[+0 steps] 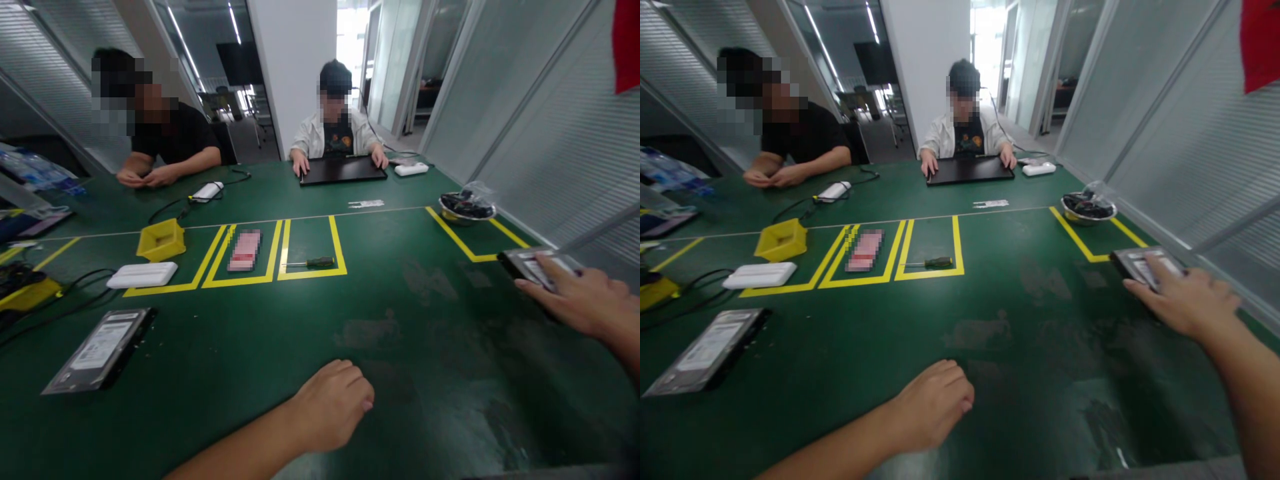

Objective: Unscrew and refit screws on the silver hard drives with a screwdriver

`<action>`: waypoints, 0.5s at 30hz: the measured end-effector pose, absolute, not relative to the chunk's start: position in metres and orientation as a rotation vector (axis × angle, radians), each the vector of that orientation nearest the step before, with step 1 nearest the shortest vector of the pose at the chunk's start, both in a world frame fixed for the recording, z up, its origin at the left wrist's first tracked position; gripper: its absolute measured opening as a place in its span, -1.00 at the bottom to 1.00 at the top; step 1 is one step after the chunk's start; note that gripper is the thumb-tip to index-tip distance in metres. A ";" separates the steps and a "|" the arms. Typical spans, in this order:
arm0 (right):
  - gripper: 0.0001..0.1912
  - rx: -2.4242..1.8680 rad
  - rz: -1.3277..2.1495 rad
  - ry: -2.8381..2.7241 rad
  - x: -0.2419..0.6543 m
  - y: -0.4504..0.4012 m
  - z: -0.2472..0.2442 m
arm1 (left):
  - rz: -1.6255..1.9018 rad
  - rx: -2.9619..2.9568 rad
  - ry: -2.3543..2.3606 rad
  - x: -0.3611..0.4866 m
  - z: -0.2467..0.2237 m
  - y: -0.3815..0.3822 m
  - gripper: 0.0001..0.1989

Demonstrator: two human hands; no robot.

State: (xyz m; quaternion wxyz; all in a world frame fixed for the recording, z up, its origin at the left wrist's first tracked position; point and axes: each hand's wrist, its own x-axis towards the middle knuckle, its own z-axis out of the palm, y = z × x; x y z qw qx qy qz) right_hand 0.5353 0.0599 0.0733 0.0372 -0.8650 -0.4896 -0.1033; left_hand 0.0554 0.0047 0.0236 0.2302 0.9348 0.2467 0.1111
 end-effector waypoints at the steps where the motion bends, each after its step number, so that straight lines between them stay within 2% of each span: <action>1: -0.12 -2.713 -0.254 -1.595 0.511 0.062 0.076 | 0.336 2.522 0.698 0.055 0.024 0.005 -0.91; 4: -0.16 -2.605 -0.143 -1.903 0.426 0.063 0.074 | 0.498 2.369 0.848 0.053 0.024 0.008 -0.90; 9: -0.25 -2.248 -0.060 -2.254 0.302 0.056 0.058 | 0.801 2.202 1.287 0.047 0.017 0.016 -0.62; 15: -0.24 -2.140 -0.117 -2.356 0.231 0.050 0.053 | 0.887 2.149 1.446 0.039 0.012 0.029 -0.52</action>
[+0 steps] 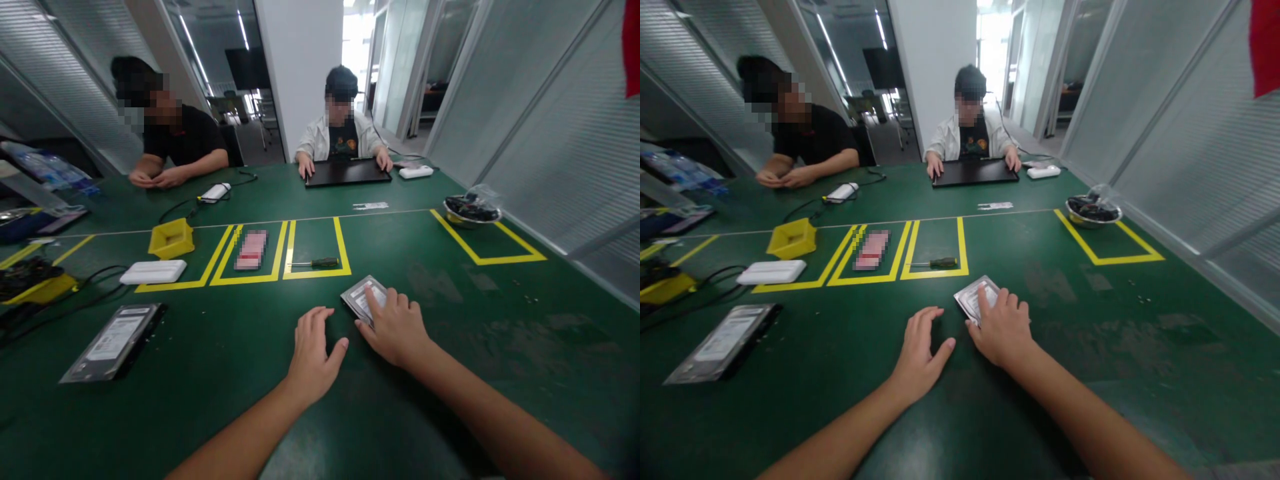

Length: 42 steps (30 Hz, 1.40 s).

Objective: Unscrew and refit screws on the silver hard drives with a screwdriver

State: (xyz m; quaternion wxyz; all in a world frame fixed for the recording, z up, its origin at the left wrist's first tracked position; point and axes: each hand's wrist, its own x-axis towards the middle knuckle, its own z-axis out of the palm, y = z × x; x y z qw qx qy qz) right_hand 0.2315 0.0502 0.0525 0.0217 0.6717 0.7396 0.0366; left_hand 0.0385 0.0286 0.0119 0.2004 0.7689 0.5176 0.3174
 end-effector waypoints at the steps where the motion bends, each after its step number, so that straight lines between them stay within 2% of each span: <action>1: -0.22 2.086 0.113 2.303 0.225 0.049 0.051 | 0.888 2.142 1.450 0.037 0.012 0.030 -0.51; 5: -0.21 2.070 0.047 2.401 0.208 0.042 0.048 | 0.874 2.127 1.471 0.035 0.014 0.034 -0.49; 8: -0.31 1.932 -0.118 2.524 0.204 0.029 0.056 | 0.896 2.132 1.498 0.034 0.013 0.037 -0.53; 11: -0.49 1.651 -0.429 2.786 0.213 0.014 0.069 | 0.942 2.152 1.562 0.032 0.011 0.039 -0.59; 14: -0.54 1.501 -0.799 2.917 0.234 0.008 0.079 | 0.898 2.194 1.694 0.028 0.012 0.041 -0.60; 16: -0.57 1.482 -0.929 2.899 0.255 0.011 0.079 | 0.812 2.237 1.715 0.025 0.014 0.041 -0.56; 19: -0.61 1.786 -0.755 2.784 0.297 0.029 0.071 | 0.676 2.363 1.533 0.020 0.021 0.038 -0.43; 23: -0.60 2.197 -0.030 2.394 0.370 0.058 0.055 | 0.485 2.560 1.112 0.019 0.032 0.033 -0.34; 25: -0.62 2.297 0.095 2.261 0.406 0.068 0.051 | 0.421 2.579 1.005 0.021 0.036 0.032 -0.34; 32: -0.53 2.509 0.263 1.966 0.486 0.080 0.053 | 0.348 2.574 0.886 0.015 0.039 0.045 -0.42; 38: -0.47 2.525 0.140 1.875 0.505 0.086 0.040 | 0.314 2.551 0.834 0.009 0.038 0.055 -0.43; 42: -0.46 2.546 0.196 1.897 0.509 0.085 0.033 | 0.322 2.542 0.845 0.009 0.037 0.054 -0.44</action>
